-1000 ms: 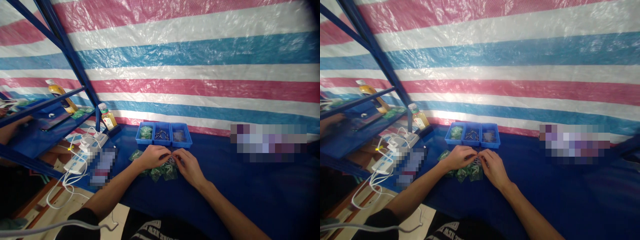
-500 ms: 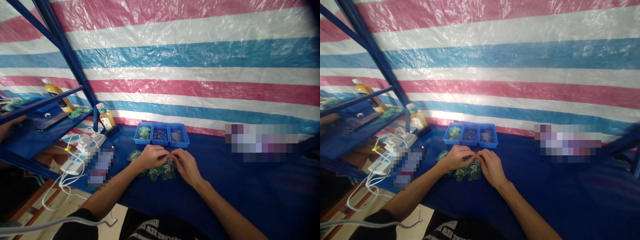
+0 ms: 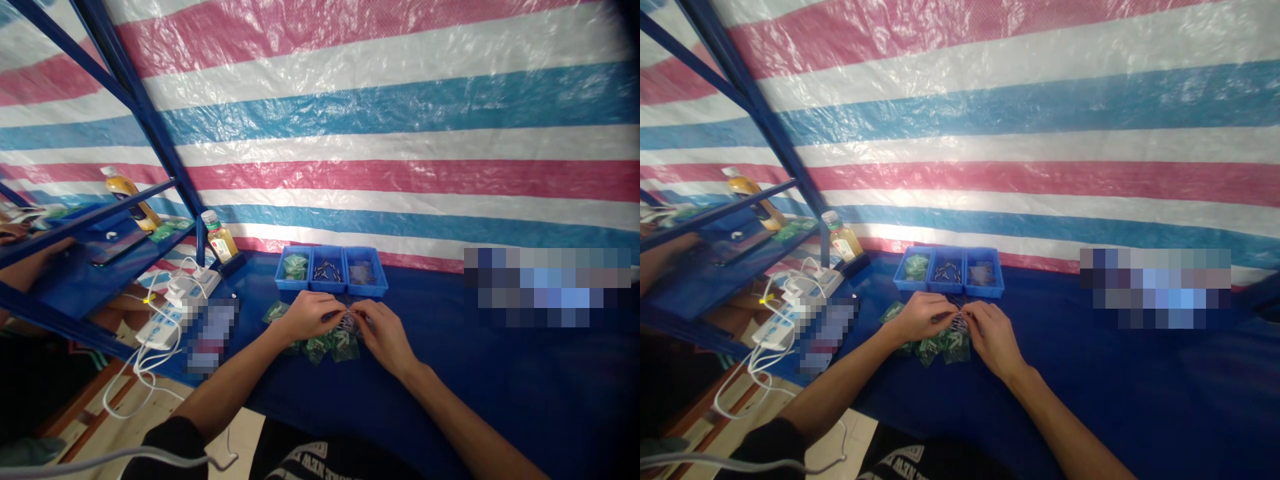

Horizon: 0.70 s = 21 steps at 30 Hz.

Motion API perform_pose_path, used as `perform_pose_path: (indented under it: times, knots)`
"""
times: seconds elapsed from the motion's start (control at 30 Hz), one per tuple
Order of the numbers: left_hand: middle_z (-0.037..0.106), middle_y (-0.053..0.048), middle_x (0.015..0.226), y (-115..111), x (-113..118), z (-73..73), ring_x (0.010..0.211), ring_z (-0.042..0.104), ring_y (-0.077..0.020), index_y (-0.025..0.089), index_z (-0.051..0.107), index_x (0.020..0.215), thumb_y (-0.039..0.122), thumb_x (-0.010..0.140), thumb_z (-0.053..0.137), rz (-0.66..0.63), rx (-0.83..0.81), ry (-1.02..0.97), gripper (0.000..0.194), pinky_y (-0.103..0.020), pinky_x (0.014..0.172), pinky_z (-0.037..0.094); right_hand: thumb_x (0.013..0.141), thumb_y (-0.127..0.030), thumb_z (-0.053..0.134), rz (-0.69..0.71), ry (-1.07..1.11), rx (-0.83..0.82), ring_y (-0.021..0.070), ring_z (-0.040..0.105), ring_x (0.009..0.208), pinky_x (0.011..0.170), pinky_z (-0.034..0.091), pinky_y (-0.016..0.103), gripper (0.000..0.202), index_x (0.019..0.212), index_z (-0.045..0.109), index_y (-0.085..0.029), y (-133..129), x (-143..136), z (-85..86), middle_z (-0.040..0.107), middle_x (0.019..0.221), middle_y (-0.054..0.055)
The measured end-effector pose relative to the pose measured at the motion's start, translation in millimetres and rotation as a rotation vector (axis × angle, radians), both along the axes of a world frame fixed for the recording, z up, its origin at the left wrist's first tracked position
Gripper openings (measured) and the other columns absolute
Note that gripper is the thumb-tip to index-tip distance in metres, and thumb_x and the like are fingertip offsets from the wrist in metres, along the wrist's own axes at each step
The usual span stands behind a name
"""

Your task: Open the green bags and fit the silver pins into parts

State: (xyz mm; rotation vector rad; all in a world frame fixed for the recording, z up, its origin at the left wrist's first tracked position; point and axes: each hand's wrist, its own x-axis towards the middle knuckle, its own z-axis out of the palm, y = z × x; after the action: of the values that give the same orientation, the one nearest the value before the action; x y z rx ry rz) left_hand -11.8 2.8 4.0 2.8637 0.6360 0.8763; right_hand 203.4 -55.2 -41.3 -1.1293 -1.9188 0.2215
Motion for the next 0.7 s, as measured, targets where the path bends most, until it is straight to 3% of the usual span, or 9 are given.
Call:
perform_pose_path:
  times: [0.37, 0.7]
  knots:
    - [0.072, -0.004, 0.083, -0.9, 0.2, 0.5, 0.074, 0.067, -0.0126, 0.019, 0.072, 0.097, 0.027, 0.1, 0.055, 0.001, -0.009, 0.0, 0.02, -0.023, 0.069, 0.049, 0.104, -0.025, 0.052, -0.007, -0.056, 0.01, 0.0217, 0.063, 0.079, 0.077, 0.046, 0.036, 0.01, 0.103, 0.062, -0.023, -3.3, 0.4, 9.9, 0.071, 0.092, 0.005]
    - [0.074, -0.006, 0.086, 1.5, -2.5, 4.7, 0.079, 0.07, -0.0137, 0.019, 0.075, 0.099, 0.034, 0.103, 0.053, 0.037, -0.03, -0.001, 0.026, -0.023, 0.075, 0.053, 0.108, -0.033, 0.042, -0.059, -0.063, -0.019, 0.0203, 0.059, 0.074, 0.073, 0.044, 0.035, 0.029, 0.089, 0.061, -0.023, -1.5, 0.0, 10.1, 0.068, 0.086, 0.005]
